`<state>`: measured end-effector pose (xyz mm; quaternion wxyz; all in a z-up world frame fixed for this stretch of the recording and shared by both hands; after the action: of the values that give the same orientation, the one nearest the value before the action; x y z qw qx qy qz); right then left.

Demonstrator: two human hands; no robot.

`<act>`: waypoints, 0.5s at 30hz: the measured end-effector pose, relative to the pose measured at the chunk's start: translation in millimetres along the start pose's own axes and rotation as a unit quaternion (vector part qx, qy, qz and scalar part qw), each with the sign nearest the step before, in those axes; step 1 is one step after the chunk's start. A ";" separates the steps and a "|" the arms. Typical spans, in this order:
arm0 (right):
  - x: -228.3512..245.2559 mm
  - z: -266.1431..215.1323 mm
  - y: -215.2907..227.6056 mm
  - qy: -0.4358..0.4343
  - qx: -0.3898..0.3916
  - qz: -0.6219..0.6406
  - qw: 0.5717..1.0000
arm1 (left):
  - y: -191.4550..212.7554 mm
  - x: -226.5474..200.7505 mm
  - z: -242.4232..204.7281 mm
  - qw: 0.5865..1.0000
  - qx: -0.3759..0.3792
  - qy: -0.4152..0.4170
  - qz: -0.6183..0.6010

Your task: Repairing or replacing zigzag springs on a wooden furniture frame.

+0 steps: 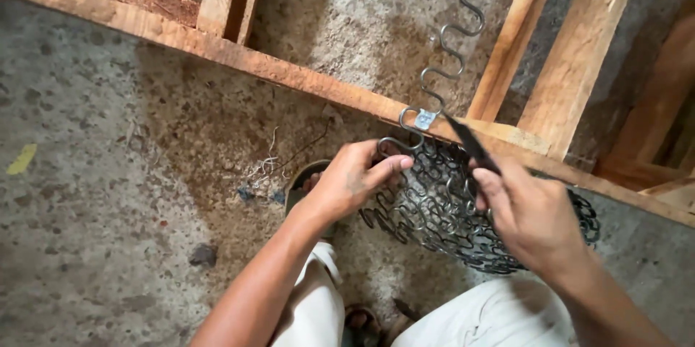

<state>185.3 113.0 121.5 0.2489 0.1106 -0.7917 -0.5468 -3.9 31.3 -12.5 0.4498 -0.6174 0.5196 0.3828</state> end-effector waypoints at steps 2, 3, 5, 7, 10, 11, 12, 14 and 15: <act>-1.6 0.7 5.3 -0.076 0.022 0.164 0.983 | 0.4 2.1 -1.1 1.000 0.007 0.008 0.007; -5.5 1.5 3.2 -0.073 0.023 0.166 0.983 | 0.6 3.5 -1.2 1.000 0.005 0.009 0.009; -16.9 0.7 -2.3 -0.123 0.049 0.308 0.942 | -1.1 6.1 -1.2 1.000 0.013 0.016 0.013; -8.6 4.1 -3.9 -0.083 0.047 0.381 0.919 | -2.0 7.0 -1.6 1.000 0.013 -0.001 0.000; -5.0 10.3 -2.7 -0.080 0.046 0.507 0.857 | -3.1 7.8 -0.6 1.000 0.013 -0.024 -0.012; -6.6 11.6 -5.4 -0.131 0.056 0.566 0.812 | -2.6 10.0 -0.7 1.000 0.017 -0.014 -0.011; -8.2 16.6 -4.4 -0.117 0.045 0.565 0.816 | -3.9 7.6 0.8 0.999 0.016 -0.030 -0.005; -11.9 22.9 -9.8 -0.158 0.090 0.671 0.719 | -6.4 5.5 -1.8 0.998 -0.009 -0.056 -0.009; -15.1 29.6 -13.5 -0.146 0.085 0.673 0.720 | -9.4 1.5 -3.3 0.998 -0.011 -0.066 -0.002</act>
<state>181.6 138.7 96.7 0.4219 -0.5116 -0.7277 -0.1752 5.6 28.2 -11.4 0.4775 -0.5965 0.4830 0.4276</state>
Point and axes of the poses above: each hand's wrist, its own z-axis towards the middle knuckle, its own y-axis out of the back of the hand, x = y × z, the point moved 3 cm from there along z, towards the middle knuckle, and after that the axes turned 8 degrees about -y, right-handed, at the moved point
